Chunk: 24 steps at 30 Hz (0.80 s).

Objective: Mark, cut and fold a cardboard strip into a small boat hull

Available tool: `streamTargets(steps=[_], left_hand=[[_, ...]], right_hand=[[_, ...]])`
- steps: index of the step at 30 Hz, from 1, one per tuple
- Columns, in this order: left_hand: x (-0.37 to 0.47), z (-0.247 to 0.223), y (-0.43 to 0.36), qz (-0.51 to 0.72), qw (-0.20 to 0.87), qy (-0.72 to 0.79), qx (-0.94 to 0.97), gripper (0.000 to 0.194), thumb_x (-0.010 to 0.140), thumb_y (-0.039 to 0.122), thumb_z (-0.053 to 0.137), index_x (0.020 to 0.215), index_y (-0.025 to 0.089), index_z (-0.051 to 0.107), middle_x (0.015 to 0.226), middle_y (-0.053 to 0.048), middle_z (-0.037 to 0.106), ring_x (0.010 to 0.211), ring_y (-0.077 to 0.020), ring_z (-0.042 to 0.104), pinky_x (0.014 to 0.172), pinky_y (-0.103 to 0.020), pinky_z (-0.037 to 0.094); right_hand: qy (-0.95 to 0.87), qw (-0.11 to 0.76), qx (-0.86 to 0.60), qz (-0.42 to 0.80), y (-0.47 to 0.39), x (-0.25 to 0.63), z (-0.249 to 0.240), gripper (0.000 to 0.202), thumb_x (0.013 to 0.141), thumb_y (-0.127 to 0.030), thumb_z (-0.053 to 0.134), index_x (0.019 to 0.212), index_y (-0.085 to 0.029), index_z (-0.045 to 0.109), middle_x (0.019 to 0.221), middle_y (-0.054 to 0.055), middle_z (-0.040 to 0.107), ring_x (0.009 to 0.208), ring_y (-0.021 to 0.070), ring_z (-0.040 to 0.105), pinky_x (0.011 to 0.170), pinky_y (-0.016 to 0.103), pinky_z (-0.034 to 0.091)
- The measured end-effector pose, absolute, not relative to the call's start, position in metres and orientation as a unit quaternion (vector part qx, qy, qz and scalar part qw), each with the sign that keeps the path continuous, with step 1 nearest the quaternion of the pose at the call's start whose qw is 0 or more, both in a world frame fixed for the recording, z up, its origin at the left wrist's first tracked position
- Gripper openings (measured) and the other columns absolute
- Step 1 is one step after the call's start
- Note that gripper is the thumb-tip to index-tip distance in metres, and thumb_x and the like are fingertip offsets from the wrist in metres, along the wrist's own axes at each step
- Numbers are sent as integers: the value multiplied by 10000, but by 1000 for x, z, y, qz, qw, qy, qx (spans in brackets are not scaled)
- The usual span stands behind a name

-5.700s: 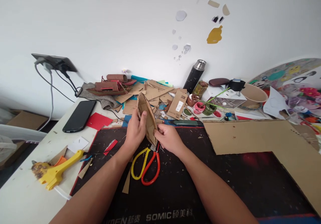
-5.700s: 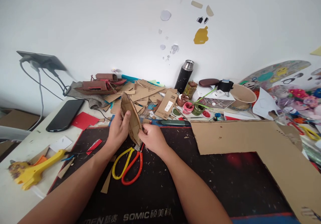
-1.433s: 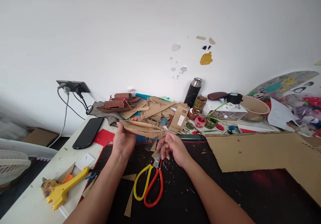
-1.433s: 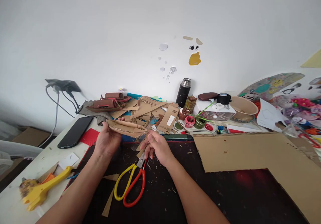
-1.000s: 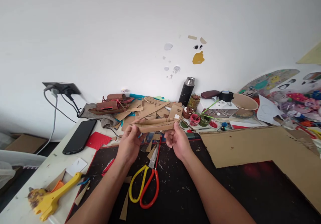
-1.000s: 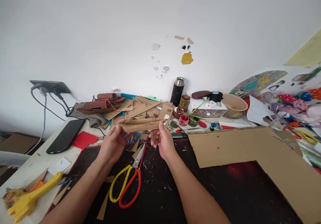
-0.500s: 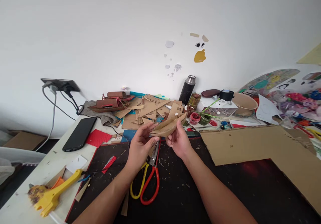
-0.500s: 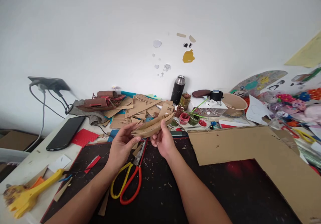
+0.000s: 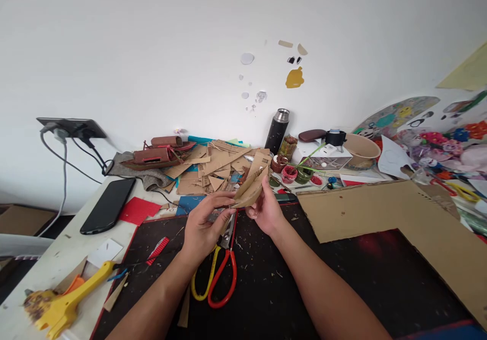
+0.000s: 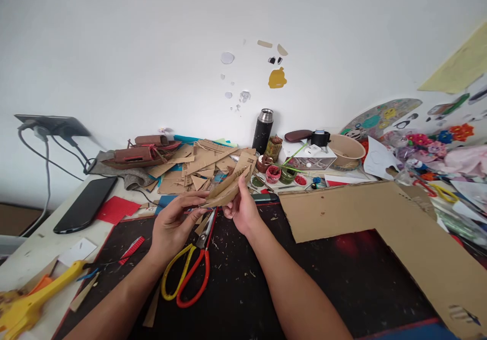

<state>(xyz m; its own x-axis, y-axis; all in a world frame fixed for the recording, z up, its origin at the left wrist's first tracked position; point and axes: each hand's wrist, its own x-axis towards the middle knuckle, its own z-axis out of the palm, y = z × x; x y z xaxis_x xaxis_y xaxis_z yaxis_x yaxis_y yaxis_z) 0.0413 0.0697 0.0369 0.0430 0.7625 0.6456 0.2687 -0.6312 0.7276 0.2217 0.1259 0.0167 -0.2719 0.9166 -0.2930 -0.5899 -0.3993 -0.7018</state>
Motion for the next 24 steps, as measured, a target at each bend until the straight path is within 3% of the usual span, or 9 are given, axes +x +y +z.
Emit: streamTargets(steps=[8, 15, 24], left_hand=[[42, 36, 68, 571, 138, 382, 714, 142, 957, 93, 738, 1019, 216, 702, 1122, -73, 813, 1046, -187, 785, 930, -305, 598], [42, 31, 69, 556, 118, 372, 733, 148, 978, 88, 698, 1038, 220, 672, 1173, -82, 798, 1069, -188, 774, 933, -313, 592], [40, 27, 74, 563, 72, 403, 718, 139, 970, 106, 721, 1032, 227, 695, 1132, -66, 750, 1066, -185, 730, 929, -329, 579]], right_hand=[[-235, 507, -353, 750, 127, 220, 14, 697, 735, -879, 776, 717, -203, 606, 441, -76, 455, 334, 70, 359, 323, 186, 254], [-242, 508, -351, 748, 126, 220, 14, 676, 767, -877, 748, 819, -212, 645, 531, -46, 560, 359, 96, 431, 320, 198, 273], [-241, 499, -342, 759, 124, 221, 21, 683, 720, -865, 797, 773, -216, 592, 459, -91, 433, 366, 82, 381, 343, 191, 259]])
